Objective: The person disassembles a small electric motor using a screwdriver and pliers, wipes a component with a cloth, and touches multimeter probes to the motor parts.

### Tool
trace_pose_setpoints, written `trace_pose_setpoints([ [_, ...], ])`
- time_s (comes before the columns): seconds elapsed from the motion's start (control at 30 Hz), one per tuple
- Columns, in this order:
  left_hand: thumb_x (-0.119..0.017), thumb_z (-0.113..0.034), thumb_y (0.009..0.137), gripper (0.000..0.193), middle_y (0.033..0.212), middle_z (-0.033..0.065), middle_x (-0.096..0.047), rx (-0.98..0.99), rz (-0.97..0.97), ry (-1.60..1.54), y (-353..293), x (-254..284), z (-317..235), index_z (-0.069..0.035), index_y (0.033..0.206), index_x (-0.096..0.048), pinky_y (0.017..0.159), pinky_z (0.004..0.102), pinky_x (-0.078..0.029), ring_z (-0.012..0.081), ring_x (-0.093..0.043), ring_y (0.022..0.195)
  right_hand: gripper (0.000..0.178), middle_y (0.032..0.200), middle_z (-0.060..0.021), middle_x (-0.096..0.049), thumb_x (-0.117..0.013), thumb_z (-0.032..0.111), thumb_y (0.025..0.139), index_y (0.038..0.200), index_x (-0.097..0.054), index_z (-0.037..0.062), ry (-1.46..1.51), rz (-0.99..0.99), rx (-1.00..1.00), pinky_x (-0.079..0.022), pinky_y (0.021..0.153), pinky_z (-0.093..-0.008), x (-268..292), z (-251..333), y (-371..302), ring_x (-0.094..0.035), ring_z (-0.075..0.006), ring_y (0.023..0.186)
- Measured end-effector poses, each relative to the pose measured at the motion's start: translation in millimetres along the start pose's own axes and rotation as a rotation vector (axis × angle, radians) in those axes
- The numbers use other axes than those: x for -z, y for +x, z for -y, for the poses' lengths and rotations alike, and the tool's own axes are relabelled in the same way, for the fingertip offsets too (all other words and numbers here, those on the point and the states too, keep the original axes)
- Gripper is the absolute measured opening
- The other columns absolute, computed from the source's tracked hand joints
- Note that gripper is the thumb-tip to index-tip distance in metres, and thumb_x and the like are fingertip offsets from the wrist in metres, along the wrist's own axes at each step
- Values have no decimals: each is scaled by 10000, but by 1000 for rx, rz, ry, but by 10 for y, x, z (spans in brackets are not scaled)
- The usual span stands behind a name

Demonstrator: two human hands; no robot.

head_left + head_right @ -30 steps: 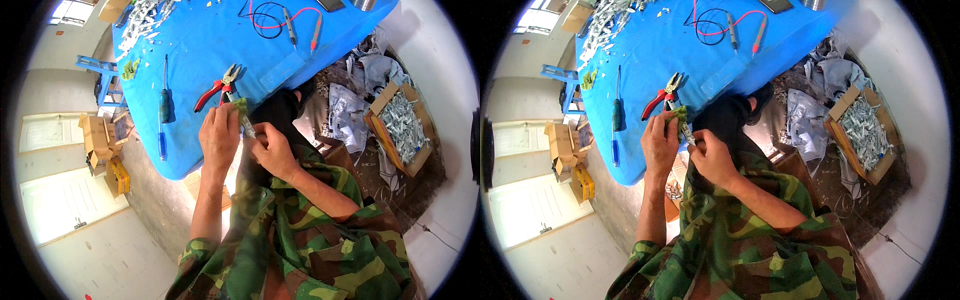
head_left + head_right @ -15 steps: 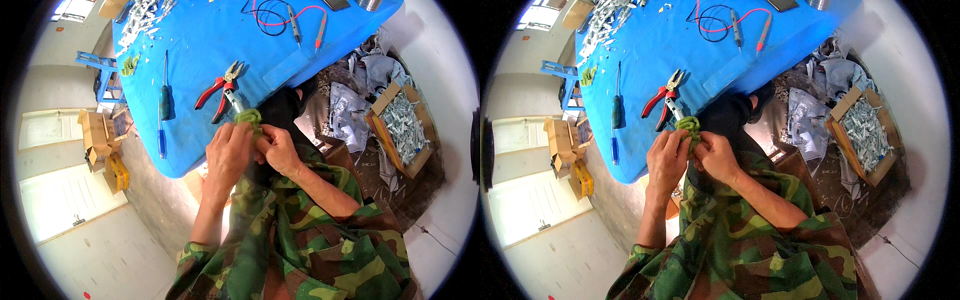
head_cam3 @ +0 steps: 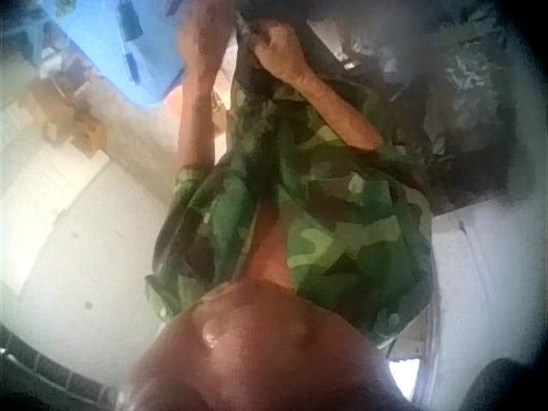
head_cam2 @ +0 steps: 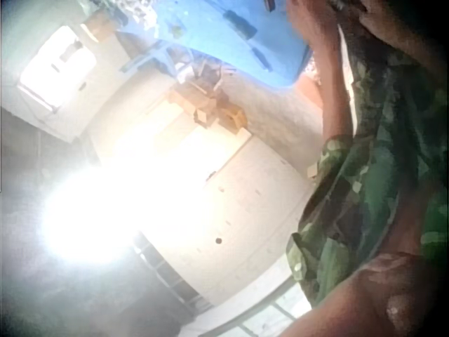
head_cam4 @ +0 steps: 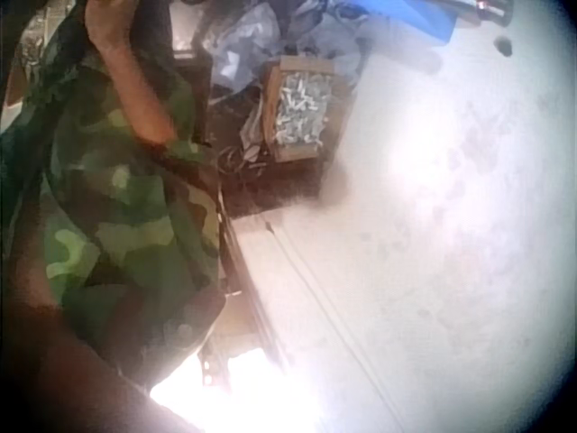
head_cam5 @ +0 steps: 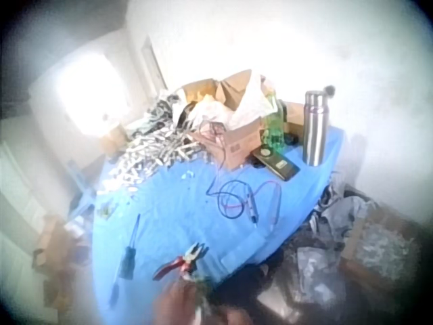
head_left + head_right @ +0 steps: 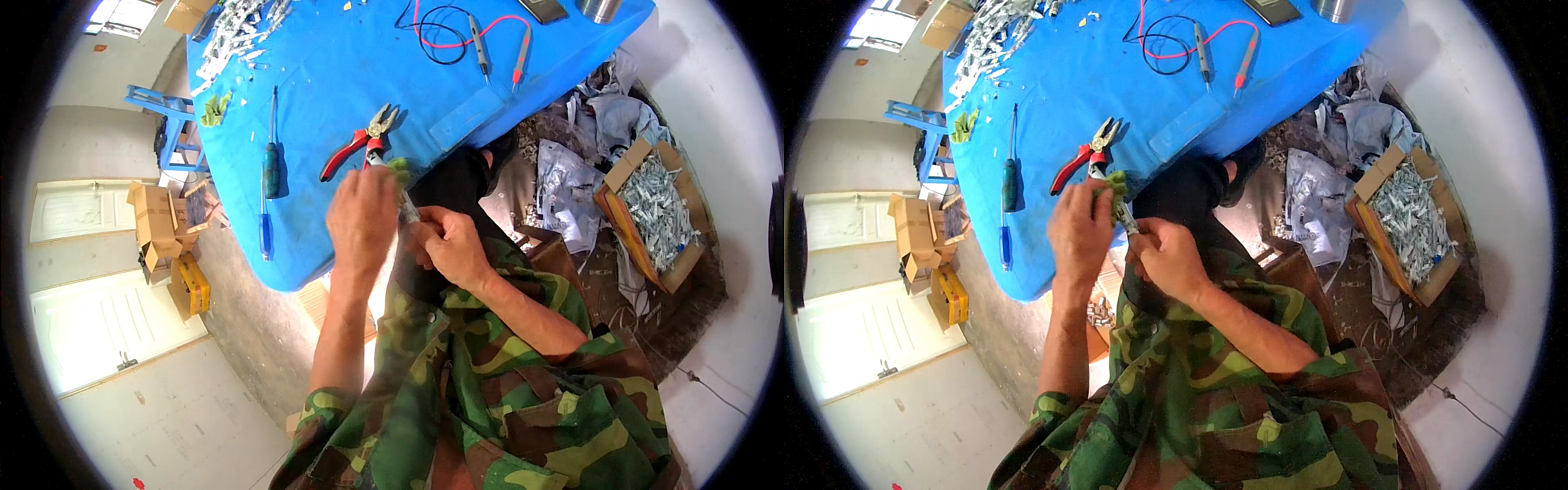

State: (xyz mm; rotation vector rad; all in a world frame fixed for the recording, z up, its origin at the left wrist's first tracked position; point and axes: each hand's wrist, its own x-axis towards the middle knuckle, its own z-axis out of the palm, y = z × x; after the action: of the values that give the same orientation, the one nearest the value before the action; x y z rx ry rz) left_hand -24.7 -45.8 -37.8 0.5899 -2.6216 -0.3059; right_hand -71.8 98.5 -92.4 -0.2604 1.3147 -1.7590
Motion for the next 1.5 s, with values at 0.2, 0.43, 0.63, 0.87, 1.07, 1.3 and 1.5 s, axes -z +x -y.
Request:
trace_pose_setpoints([
  [0.2,-723,-106,933,116,879,150,-666,106,46,-206,8,169,-16,-47,1032,-708,677,437,-521,354,-664,765,222,824,-56,-706,-613,90,1016,1165,-667,-65,-34,-30,-5,-490,537,-255,-5,48,-31,-627,-92,624],
  [0.43,-710,-92,929,90,841,161,-648,80,57,-228,-90,81,-5,-52,1009,-701,669,466,-516,383,-654,754,212,830,-67,-713,-596,55,1017,1166,-661,-81,-99,-14,69,-512,605,-262,2,20,-45,-648,-90,682],
  [0.63,-728,-88,943,120,878,141,-698,111,7,-250,41,-6,102,-15,1038,-729,671,371,-527,262,-659,725,253,800,-35,-692,-602,65,1020,1226,-651,-74,-127,-9,162,-484,546,-242,15,-89,-4,-586,-60,604],
  [0.87,-737,-77,944,159,889,114,-738,265,34,-380,7,235,48,-14,1090,-753,692,294,-533,149,-676,758,182,837,-81,-730,-602,37,996,1122,-666,-78,-128,-52,57,-540,653,-285,10,-33,-48,-684,-105,731],
  [1.07,-747,-72,905,135,878,155,-662,-80,131,-173,-354,181,-174,-47,1034,-718,675,434,-539,369,-672,773,204,818,-157,-730,-653,59,953,1128,-682,-43,-245,-80,257,-557,684,-359,47,-191,-6,-736,-241,739],
  [1.3,-743,-89,919,111,846,149,-647,-25,63,-72,23,78,-9,-44,1015,-710,658,448,-517,358,-656,741,220,833,-221,-737,-674,76,945,1130,-704,-38,-422,-159,255,-569,703,-389,3,-37,-54,-766,-338,789],
  [1.5,-752,-73,919,116,896,154,-692,84,22,-167,-10,115,56,-38,1028,-730,676,388,-543,334,-692,759,205,826,-208,-743,-685,81,943,1113,-702,-32,-358,-163,234,-575,693,-391,4,-41,-79,-770,-325,767],
])
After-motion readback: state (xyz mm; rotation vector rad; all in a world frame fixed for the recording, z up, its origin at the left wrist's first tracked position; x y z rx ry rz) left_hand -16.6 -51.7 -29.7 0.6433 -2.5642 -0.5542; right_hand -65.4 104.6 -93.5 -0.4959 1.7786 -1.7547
